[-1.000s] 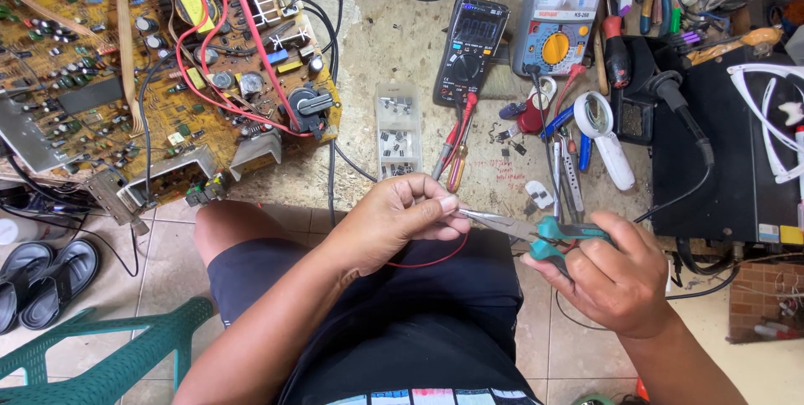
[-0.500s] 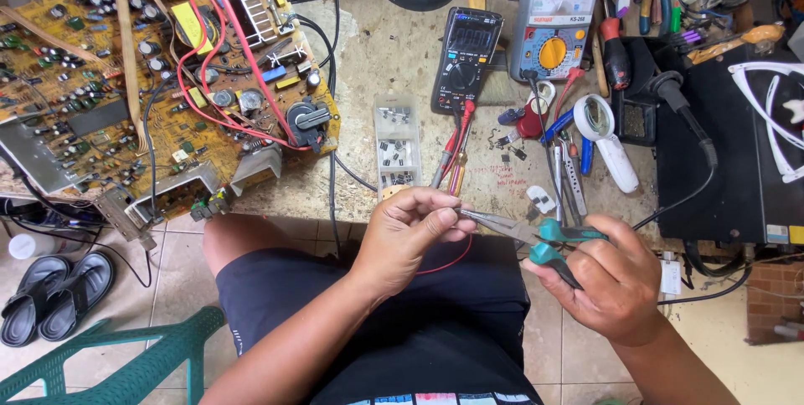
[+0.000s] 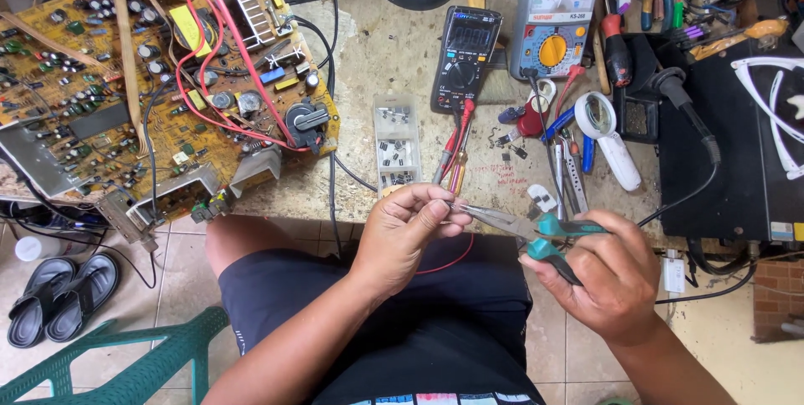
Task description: Repairing a television circuit board by soldering components and testing with a multimeter
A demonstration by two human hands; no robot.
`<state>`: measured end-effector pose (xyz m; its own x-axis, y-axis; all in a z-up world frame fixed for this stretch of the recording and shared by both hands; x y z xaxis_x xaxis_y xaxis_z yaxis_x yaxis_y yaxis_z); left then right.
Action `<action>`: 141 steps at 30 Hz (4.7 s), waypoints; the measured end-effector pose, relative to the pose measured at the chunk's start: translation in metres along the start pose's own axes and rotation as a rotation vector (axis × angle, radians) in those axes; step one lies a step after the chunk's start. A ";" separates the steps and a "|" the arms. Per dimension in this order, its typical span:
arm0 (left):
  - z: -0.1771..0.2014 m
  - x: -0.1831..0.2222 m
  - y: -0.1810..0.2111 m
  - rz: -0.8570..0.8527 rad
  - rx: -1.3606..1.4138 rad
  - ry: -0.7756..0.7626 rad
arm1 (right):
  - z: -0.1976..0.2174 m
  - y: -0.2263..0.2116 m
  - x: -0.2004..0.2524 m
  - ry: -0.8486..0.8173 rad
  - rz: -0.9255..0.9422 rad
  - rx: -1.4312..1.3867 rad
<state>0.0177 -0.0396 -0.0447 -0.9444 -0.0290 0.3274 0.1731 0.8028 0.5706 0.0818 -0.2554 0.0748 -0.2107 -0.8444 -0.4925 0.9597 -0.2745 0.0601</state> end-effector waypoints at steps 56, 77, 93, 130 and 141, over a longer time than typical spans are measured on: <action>0.000 0.004 0.000 0.019 -0.106 -0.037 | 0.002 0.002 0.014 -0.039 0.128 0.126; 0.010 0.008 0.004 0.086 -0.069 -0.030 | -0.018 -0.010 0.078 0.154 -0.474 0.007; 0.028 0.009 0.004 0.037 -0.153 -0.098 | -0.022 -0.015 0.212 0.161 -1.271 0.115; 0.030 0.050 0.048 -0.208 -0.551 0.226 | -0.079 0.086 0.077 -0.355 -0.962 0.109; 0.031 0.091 0.147 -0.563 -0.660 0.325 | -0.116 0.119 0.120 -0.329 -0.925 0.299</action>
<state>-0.0512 0.0944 0.0461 -0.8303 -0.5572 0.0102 -0.0688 0.1206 0.9903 0.1926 -0.3361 -0.0777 -0.9282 -0.3161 -0.1963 0.3197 -0.9474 0.0142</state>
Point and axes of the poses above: each hand's wrist, its own x-axis away from the middle knuckle, its own z-axis out of the back of the hand, y = z × x, the point moved 2 cm from there along -x, towards the middle knuckle, and after that the axes turned 10 degrees about z, right-handed, at the moved point
